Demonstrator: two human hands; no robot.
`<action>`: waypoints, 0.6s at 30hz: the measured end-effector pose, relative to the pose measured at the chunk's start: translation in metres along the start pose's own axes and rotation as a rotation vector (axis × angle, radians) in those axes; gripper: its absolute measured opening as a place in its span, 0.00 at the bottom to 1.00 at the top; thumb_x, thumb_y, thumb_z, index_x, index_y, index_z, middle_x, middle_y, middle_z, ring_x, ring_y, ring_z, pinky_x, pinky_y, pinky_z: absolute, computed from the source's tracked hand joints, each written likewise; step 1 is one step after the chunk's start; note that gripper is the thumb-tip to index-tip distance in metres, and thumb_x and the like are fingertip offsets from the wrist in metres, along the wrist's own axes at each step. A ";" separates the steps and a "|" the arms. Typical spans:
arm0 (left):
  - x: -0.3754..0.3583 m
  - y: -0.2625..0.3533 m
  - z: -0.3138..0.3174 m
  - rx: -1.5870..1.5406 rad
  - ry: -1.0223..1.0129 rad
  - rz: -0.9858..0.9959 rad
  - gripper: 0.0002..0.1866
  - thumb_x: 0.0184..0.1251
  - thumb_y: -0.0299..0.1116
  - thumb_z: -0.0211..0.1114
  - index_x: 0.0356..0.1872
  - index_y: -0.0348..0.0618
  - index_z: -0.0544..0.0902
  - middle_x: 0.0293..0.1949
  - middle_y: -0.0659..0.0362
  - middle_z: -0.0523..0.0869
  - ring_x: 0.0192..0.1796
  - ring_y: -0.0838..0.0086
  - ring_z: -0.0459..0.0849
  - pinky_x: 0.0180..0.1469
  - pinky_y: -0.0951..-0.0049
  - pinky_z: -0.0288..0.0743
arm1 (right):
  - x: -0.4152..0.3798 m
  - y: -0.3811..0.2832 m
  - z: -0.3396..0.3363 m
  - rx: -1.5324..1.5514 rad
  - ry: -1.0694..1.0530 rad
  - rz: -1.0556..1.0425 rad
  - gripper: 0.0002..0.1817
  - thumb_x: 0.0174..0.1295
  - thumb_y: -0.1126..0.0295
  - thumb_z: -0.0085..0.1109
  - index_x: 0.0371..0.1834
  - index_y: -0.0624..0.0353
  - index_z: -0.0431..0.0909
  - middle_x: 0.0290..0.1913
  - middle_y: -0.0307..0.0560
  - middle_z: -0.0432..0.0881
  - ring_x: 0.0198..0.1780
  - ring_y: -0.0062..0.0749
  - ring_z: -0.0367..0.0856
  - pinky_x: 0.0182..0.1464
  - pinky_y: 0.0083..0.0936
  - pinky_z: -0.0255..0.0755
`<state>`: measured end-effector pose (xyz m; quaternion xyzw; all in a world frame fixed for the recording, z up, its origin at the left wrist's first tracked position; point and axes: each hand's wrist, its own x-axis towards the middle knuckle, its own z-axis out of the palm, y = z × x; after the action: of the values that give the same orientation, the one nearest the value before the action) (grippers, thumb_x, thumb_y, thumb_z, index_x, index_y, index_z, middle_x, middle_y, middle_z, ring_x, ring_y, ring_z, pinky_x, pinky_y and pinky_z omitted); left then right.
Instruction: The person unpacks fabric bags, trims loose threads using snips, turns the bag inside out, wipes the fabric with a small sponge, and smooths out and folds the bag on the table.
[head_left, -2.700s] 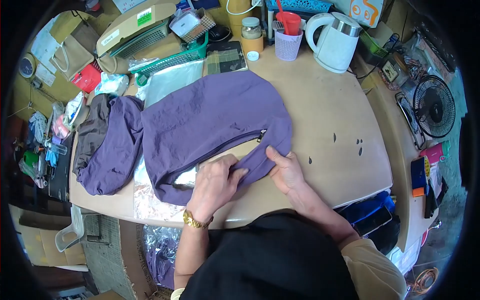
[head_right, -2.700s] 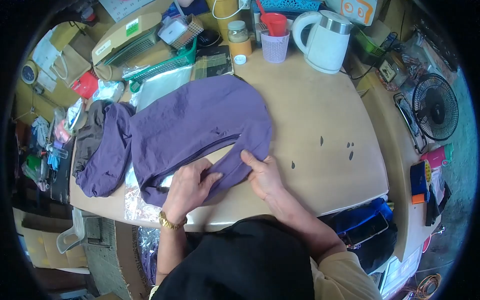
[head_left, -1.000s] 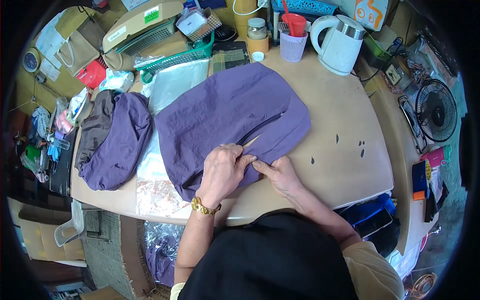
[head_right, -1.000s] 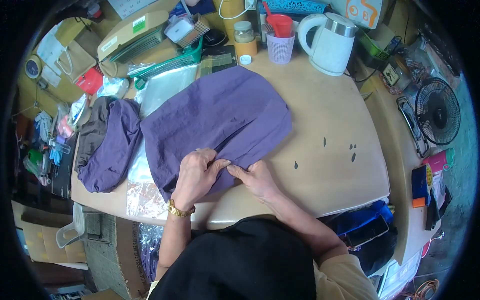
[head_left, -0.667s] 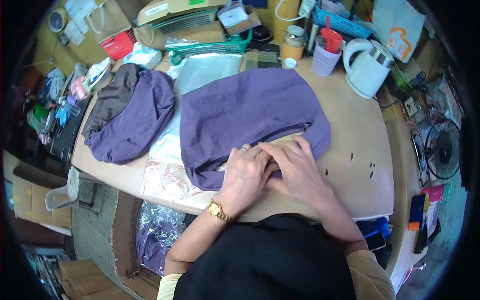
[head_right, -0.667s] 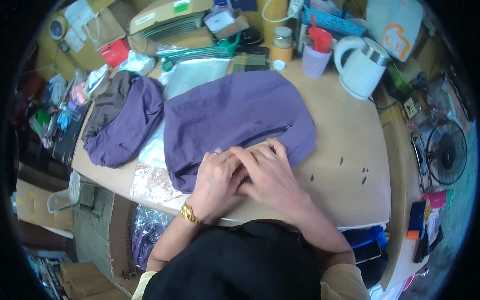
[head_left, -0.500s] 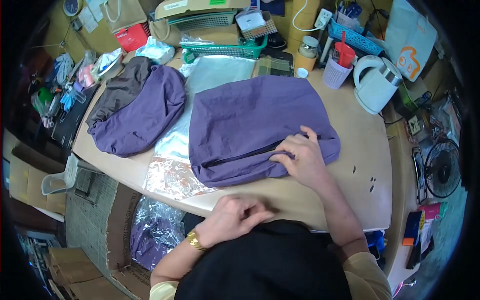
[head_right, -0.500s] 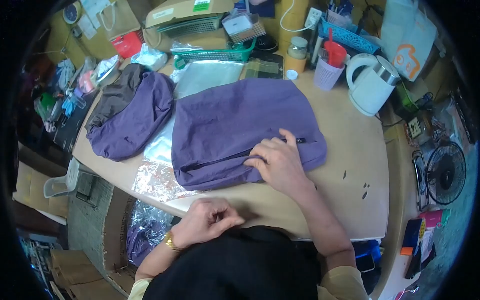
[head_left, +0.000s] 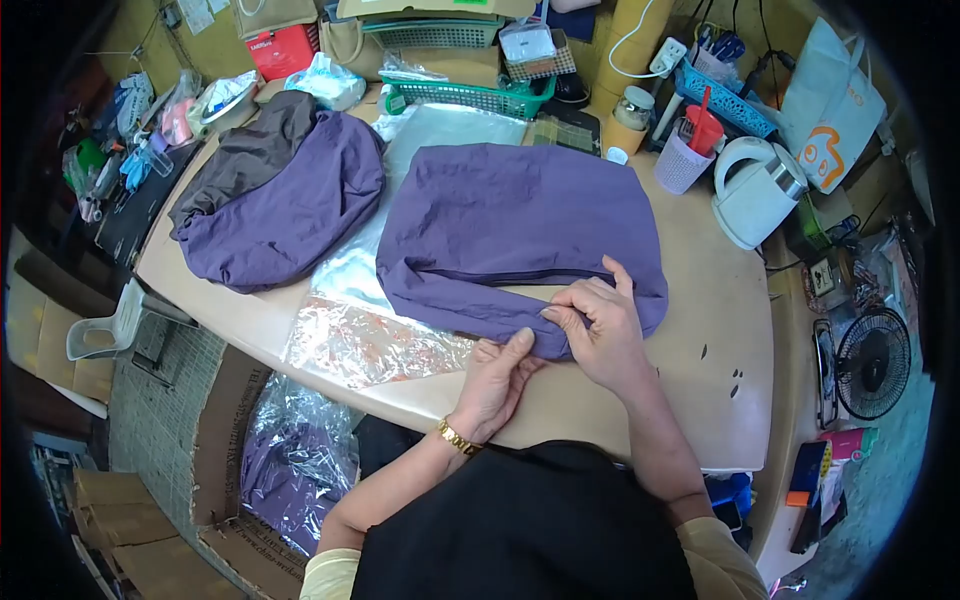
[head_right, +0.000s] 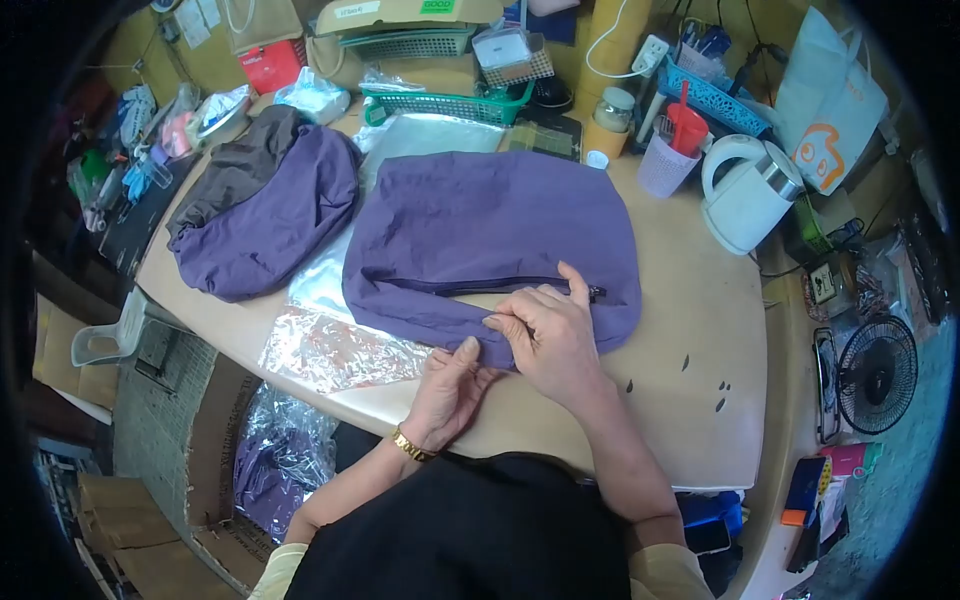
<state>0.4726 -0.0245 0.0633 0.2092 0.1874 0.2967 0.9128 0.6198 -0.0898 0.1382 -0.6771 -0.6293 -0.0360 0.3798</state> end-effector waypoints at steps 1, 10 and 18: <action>-0.001 0.000 -0.001 -0.006 0.001 0.003 0.06 0.73 0.30 0.70 0.37 0.40 0.83 0.34 0.59 0.89 0.35 0.79 0.88 0.44 0.76 0.85 | -0.001 0.000 -0.001 -0.003 -0.004 0.007 0.07 0.64 0.67 0.69 0.32 0.58 0.84 0.29 0.39 0.84 0.36 0.34 0.83 0.72 0.54 0.57; -0.014 -0.013 -0.024 0.164 -0.130 -0.005 0.09 0.73 0.26 0.67 0.52 0.39 0.84 0.49 0.58 0.89 0.50 0.74 0.88 0.54 0.70 0.84 | -0.004 -0.036 -0.005 -0.114 -0.033 0.065 0.09 0.59 0.65 0.71 0.33 0.58 0.83 0.30 0.42 0.85 0.41 0.40 0.85 0.72 0.57 0.58; -0.030 0.003 -0.028 -0.027 0.040 0.002 0.17 0.73 0.24 0.68 0.60 0.40 0.78 0.53 0.57 0.86 0.54 0.72 0.86 0.59 0.69 0.84 | -0.015 -0.026 -0.032 -0.136 -0.259 0.126 0.12 0.58 0.62 0.72 0.38 0.56 0.83 0.29 0.43 0.85 0.39 0.40 0.85 0.73 0.57 0.58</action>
<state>0.4358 -0.0330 0.0475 0.1913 0.2012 0.3043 0.9112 0.6073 -0.1226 0.1652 -0.7383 -0.6254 0.0329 0.2503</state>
